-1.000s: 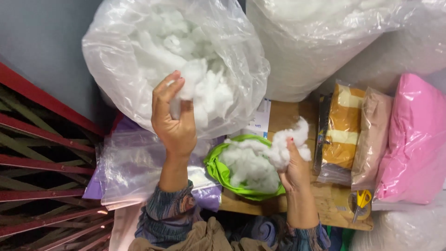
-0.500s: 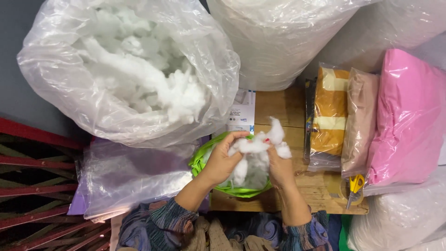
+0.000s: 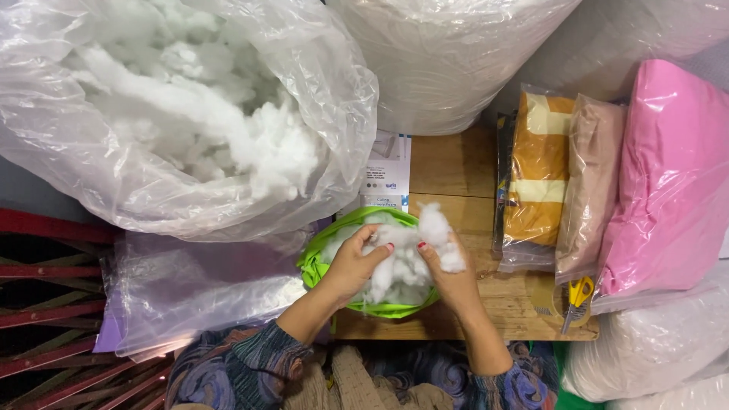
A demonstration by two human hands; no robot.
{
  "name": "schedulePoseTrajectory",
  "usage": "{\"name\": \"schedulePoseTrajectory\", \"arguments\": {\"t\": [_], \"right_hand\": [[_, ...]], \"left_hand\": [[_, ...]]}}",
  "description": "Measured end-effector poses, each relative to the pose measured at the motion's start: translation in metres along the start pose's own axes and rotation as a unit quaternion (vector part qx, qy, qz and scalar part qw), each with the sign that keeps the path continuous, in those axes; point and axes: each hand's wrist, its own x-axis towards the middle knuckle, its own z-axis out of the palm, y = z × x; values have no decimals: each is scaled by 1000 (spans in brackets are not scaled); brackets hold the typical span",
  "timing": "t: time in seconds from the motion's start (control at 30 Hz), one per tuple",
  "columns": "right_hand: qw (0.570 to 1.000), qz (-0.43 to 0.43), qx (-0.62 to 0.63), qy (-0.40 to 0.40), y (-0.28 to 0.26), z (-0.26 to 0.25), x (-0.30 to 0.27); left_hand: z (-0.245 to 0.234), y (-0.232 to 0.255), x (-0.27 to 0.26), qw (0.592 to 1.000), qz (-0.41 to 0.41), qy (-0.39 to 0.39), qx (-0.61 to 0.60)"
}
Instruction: Stuffing a green pillowcase with white fiberfill material from a large bag.
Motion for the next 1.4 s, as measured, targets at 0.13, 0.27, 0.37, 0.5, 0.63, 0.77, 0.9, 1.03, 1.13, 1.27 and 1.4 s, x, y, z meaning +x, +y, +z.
{"name": "schedulePoseTrajectory", "arguments": {"t": [0.13,0.27,0.37,0.5,0.63,0.77,0.9,1.03,1.13,1.27,1.4], "right_hand": [[1000,8,-9,-18,-10,-3,-2],[999,5,12,-47,-9,-2,-4],[998,-11,30,-61,-10,-3,-7],[998,-22,14,-64,-21,-3,-12],[999,-8,21,-41,-1,-4,-7],[992,-11,112,-53,-3,-2,-10],[986,-1,152,-72,5,3,-9],[986,-3,141,-87,3,9,-9],[983,-24,160,-88,-4,12,-9],[979,-22,186,-81,-2,12,-8],[977,-22,201,-74,1,8,-5]], "left_hand": [[0,10,-4,998,-36,12,-42],[-9,10,0,999,-34,-7,-35],[-10,11,1,1000,-8,-13,3],[-9,5,0,998,13,-25,49],[-4,0,1,997,22,-30,70],[-2,-11,6,996,37,-33,67],[-1,-14,6,995,42,-45,81],[0,-19,7,993,42,-50,94],[3,-13,3,994,35,-51,94],[1,-13,5,994,32,-51,93],[-5,-8,8,995,36,-43,81]]}}
